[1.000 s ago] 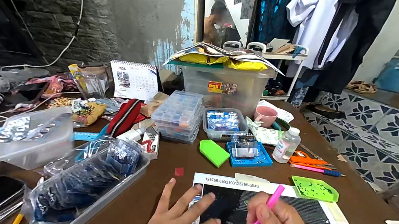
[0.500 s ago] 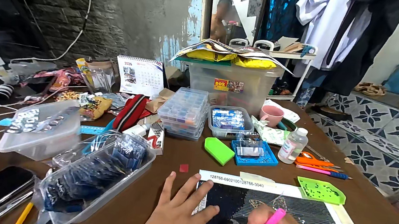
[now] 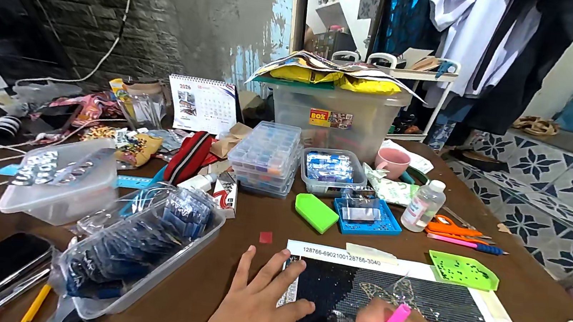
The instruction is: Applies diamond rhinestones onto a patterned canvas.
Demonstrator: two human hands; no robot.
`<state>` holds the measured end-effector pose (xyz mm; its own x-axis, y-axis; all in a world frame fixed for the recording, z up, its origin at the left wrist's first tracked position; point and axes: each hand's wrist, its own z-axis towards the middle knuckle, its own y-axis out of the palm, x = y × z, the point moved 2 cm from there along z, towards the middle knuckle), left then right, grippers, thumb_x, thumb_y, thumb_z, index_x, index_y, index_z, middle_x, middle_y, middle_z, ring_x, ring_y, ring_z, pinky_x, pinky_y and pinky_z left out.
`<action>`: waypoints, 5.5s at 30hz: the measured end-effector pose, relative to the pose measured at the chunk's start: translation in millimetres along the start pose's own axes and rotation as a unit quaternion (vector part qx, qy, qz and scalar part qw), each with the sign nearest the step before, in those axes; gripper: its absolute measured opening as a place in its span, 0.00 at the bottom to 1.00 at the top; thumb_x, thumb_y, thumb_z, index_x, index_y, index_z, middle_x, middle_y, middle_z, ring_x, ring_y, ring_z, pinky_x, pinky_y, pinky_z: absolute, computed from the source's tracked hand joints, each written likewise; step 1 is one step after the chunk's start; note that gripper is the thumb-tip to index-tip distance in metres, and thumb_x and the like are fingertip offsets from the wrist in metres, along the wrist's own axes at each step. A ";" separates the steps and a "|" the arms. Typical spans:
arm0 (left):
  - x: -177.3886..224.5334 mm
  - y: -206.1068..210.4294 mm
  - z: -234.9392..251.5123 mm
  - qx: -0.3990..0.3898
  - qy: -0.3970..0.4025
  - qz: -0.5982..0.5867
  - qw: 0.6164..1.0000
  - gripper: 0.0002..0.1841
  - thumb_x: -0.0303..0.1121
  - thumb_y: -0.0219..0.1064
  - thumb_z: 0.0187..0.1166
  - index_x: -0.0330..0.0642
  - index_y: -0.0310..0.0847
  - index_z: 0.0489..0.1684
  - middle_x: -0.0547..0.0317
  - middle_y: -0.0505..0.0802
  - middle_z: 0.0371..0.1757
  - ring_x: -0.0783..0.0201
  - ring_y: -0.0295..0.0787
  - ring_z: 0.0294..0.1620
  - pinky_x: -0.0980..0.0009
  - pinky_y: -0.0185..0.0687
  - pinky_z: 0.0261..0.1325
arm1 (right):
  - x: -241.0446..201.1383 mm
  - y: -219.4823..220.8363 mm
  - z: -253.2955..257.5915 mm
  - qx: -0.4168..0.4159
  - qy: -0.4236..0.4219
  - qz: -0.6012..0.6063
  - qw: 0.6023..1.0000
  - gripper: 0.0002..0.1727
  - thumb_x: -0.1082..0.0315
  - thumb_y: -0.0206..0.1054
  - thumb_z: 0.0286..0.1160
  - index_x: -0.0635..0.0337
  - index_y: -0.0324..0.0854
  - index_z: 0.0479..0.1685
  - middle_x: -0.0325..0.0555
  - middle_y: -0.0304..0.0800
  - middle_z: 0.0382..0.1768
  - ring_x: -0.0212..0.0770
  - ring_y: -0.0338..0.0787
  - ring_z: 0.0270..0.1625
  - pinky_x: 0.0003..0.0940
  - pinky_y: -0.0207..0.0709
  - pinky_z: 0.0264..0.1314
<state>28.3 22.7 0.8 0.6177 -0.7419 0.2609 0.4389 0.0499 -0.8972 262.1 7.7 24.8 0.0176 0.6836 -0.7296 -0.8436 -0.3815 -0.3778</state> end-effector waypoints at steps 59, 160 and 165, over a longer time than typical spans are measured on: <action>5.4 -3.8 -3.2 0.044 0.245 -0.139 0.958 0.20 0.55 0.56 0.86 0.56 0.91 0.47 0.57 0.79 0.82 0.59 0.48 0.94 0.43 0.15 0.91 | 5.5 -1.2 -0.7 0.094 0.116 0.079 0.986 0.15 0.51 0.54 0.92 0.50 0.76 0.43 0.25 0.82 0.26 0.14 0.81 0.27 0.12 0.76 0.31; 6.6 -0.4 -4.2 -0.155 0.069 -0.067 0.983 0.52 0.74 0.55 0.73 0.40 0.62 0.89 0.44 0.62 0.93 0.37 0.48 0.95 0.20 0.29 0.83 | -50.2 -18.1 20.1 -0.349 0.307 -0.303 0.832 0.31 0.52 0.79 0.69 0.66 0.84 0.66 0.66 0.86 0.58 0.65 0.90 0.52 0.64 0.81 0.51; 6.9 -0.7 -4.1 -0.165 0.068 -0.071 0.981 0.48 0.71 0.54 0.77 0.41 0.65 0.88 0.46 0.66 0.92 0.37 0.49 0.95 0.20 0.27 0.82 | -45.4 -17.4 20.2 -0.361 0.324 -0.324 0.812 0.31 0.55 0.80 0.69 0.65 0.82 0.67 0.65 0.86 0.59 0.65 0.90 0.53 0.63 0.81 0.51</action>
<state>29.6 14.7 1.7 0.4633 -0.8092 0.3613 0.2655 -0.2623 -0.9278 265.0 -4.1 76.0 0.8087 0.5040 -0.3033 -0.0141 -0.4988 -0.8666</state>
